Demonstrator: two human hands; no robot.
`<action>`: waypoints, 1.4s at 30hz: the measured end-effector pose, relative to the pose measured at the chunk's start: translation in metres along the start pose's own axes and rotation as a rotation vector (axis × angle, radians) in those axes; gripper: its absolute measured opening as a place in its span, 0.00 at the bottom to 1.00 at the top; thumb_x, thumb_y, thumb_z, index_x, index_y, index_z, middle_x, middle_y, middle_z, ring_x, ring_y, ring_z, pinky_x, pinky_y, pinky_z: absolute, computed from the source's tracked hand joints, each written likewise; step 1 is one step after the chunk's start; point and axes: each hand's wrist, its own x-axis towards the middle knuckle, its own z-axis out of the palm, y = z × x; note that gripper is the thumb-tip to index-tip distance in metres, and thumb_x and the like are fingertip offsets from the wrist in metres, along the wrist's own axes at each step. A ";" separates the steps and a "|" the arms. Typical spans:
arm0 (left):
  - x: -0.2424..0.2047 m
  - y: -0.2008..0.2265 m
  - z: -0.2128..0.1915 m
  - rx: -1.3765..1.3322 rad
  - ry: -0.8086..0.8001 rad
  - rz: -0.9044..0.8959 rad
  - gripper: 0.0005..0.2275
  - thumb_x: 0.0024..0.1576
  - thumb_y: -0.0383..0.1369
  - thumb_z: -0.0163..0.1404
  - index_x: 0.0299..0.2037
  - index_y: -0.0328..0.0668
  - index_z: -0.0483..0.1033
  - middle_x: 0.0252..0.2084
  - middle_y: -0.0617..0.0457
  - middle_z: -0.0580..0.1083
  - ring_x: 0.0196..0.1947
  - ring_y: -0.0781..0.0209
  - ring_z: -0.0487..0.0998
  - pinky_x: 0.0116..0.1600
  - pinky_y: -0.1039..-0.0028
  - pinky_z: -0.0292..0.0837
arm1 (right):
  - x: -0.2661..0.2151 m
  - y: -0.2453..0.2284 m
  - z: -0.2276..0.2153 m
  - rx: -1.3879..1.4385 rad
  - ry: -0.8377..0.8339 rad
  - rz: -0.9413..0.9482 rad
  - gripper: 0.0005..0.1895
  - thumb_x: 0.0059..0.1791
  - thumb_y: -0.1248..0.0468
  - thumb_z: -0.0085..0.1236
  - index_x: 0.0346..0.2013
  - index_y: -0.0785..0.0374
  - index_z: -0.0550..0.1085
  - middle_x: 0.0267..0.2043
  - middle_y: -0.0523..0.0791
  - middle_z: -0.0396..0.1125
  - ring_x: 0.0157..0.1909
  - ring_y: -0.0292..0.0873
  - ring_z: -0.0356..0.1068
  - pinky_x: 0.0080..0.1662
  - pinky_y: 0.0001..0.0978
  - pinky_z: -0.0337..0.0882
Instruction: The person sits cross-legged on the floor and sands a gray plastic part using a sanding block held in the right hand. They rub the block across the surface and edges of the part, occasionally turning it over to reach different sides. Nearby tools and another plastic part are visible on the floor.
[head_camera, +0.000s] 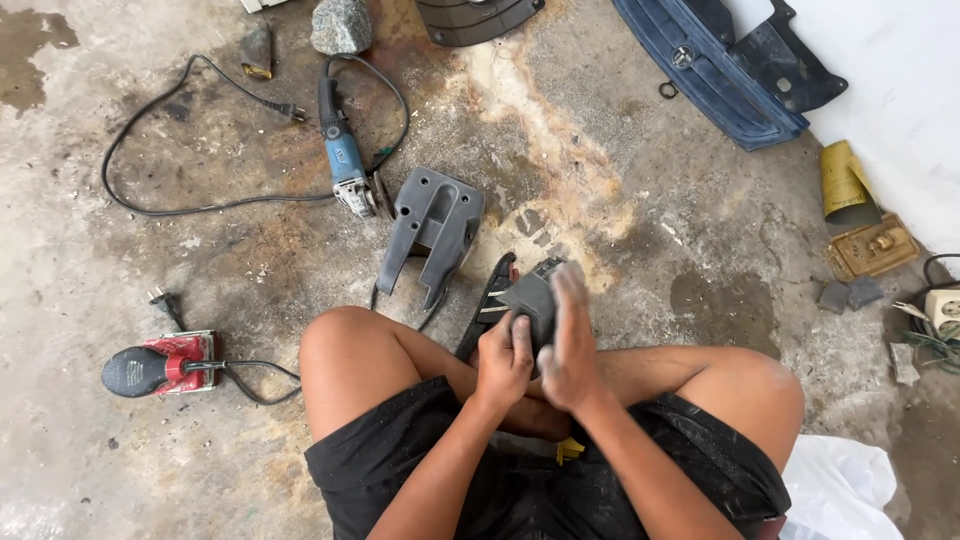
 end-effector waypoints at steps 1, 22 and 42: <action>0.001 -0.001 0.000 -0.018 0.029 0.021 0.16 0.68 0.34 0.38 0.29 0.35 0.71 0.22 0.33 0.71 0.21 0.40 0.73 0.26 0.60 0.67 | -0.004 -0.013 0.002 0.005 -0.024 -0.087 0.55 0.52 0.29 0.14 0.73 0.72 0.54 0.78 0.59 0.46 0.80 0.62 0.39 0.75 0.55 0.34; -0.007 -0.026 0.006 -0.082 0.142 -0.143 0.22 0.70 0.35 0.34 0.22 0.37 0.66 0.15 0.38 0.67 0.18 0.58 0.64 0.24 0.65 0.61 | 0.017 -0.009 0.008 -0.180 0.116 -0.246 0.51 0.55 0.35 0.09 0.70 0.76 0.58 0.73 0.63 0.52 0.77 0.66 0.48 0.75 0.57 0.43; 0.004 -0.047 0.014 -0.171 0.225 -0.320 0.23 0.72 0.39 0.34 0.23 0.42 0.68 0.21 0.50 0.72 0.25 0.63 0.67 0.31 0.68 0.66 | 0.001 0.017 0.022 -0.287 -0.104 -0.161 0.54 0.50 0.31 0.21 0.74 0.72 0.52 0.78 0.64 0.43 0.78 0.69 0.38 0.73 0.63 0.37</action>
